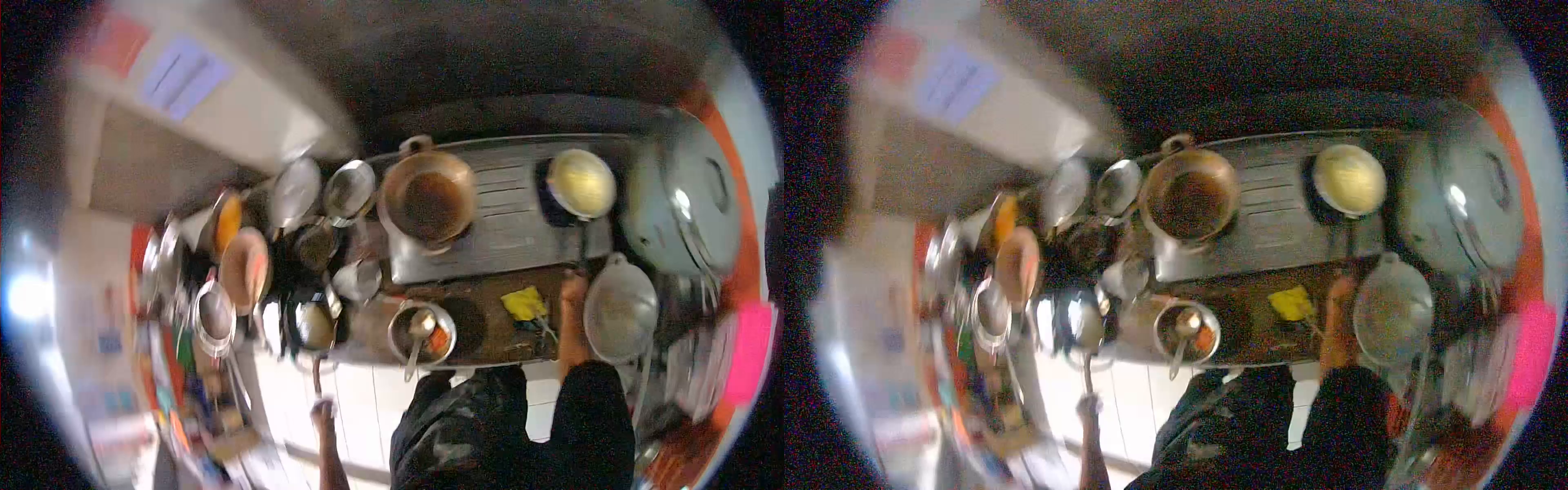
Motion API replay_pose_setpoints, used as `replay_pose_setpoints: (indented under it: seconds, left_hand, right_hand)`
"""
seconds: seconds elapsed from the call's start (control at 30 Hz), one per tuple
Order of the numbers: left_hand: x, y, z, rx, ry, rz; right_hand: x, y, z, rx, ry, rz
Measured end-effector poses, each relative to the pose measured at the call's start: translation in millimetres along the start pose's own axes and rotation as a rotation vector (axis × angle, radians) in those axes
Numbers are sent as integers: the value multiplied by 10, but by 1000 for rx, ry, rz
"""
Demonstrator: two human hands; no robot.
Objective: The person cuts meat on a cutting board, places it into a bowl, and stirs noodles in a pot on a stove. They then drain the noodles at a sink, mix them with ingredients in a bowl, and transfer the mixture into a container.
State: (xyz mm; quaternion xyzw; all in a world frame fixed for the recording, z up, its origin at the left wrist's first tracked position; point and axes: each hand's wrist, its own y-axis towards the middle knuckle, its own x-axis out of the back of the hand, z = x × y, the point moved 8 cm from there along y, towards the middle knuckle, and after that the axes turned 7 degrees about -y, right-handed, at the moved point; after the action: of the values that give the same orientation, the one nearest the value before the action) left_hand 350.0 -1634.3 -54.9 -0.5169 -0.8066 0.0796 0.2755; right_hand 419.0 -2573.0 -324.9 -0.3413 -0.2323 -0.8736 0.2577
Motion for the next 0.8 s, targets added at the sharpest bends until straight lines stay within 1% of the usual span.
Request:
replay_pose_setpoints:
  seconds: [0.03, 0.07, 0.1, 0.13, 0.17, 0.2, 0.23, 0.27, 0.3, 0.37, 0.4, 0.43, 0.47, 0.5, 0.53, 0.57, 0.6, 0.63, 0.67, 0.7, 0.73, 0.77, 0.8]
  left_hand:
    - [-387, -31, -460, -46, -38, -39]
    - [-710, 179, -597, -26, -22, -79]
    - [-983, 508, -578, -211, 109, 9]
    - [-1525, 449, -1193, -427, 371, 52]
    - [-1872, 925, -732, -18, -497, 275]
    - [-2283, 816, -1322, -157, 232, 181]
    - [-2466, 1268, -902, -399, 281, 225]
    - [-2764, 1177, -1213, -566, 399, 259]
    - [-2850, 1299, -1175, -556, 401, 263]
    - [-3290, 1551, -836, -433, 558, 421]
    - [-3408, 1538, -808, -398, 527, 352]
    - [-3655, 1740, -530, -151, 584, 458]
    - [-3951, 1721, -597, -418, 480, 656]
    - [-4039, 1645, -559, -680, 350, 838]
    - [-4105, 1952, 39, -979, 921, 745]
    - [-3901, 2413, 653, -403, 810, 542]
    - [-4014, 2189, 259, -616, 1160, 549]
    - [-3978, 2013, -77, -536, 1067, 530]
    - [-3958, 1803, -390, -452, 981, 507]
    - [-4015, 1636, -682, -451, 974, 512]
    - [-4031, 1534, -924, -461, 1128, 458]
    - [-4028, 1491, -1000, -465, 1282, 404]
    - [-3941, 1495, -947, -860, 1115, 387]
  right_hand:
    - [231, -25, 405, -120, -391, 33]
    - [581, -29, 1057, -228, -784, 114]
    - [406, -14, 749, -138, -757, 84]
    - [223, 34, 280, -65, -729, 38]
    - [197, 153, 320, -37, -724, 49]
    - [208, 222, 266, -241, -388, 248]
    - [216, 199, 267, -447, -49, 444]
    - [146, 47, 256, -657, 295, 629]
    - [6, 21, -184, -756, 616, 645]
    - [-271, -48, -1035, -1044, 1241, 639]
    - [112, -5, -296, -1033, 1397, 545]
    - [604, 60, 776, -1015, 1556, 454]
    - [869, 157, 1473, -1044, 1474, 588]
    - [1009, 211, 1935, -1078, 1385, 722]
    - [1048, 274, 2183, -1085, 1280, 687]
    - [1082, 349, 2274, -1096, 1175, 670]
    - [1018, 396, 2165, -1056, 1178, 719]
    - [921, 424, 2121, -1018, 1178, 772]
    - [934, 424, 2195, -1030, 1104, 717]
    - [920, 433, 2241, -1027, 1098, 714]
    - [948, 491, 2243, -903, 980, 659]
    - [999, 532, 2270, -783, 860, 605]
    - [1020, 526, 2288, -843, 801, 541]
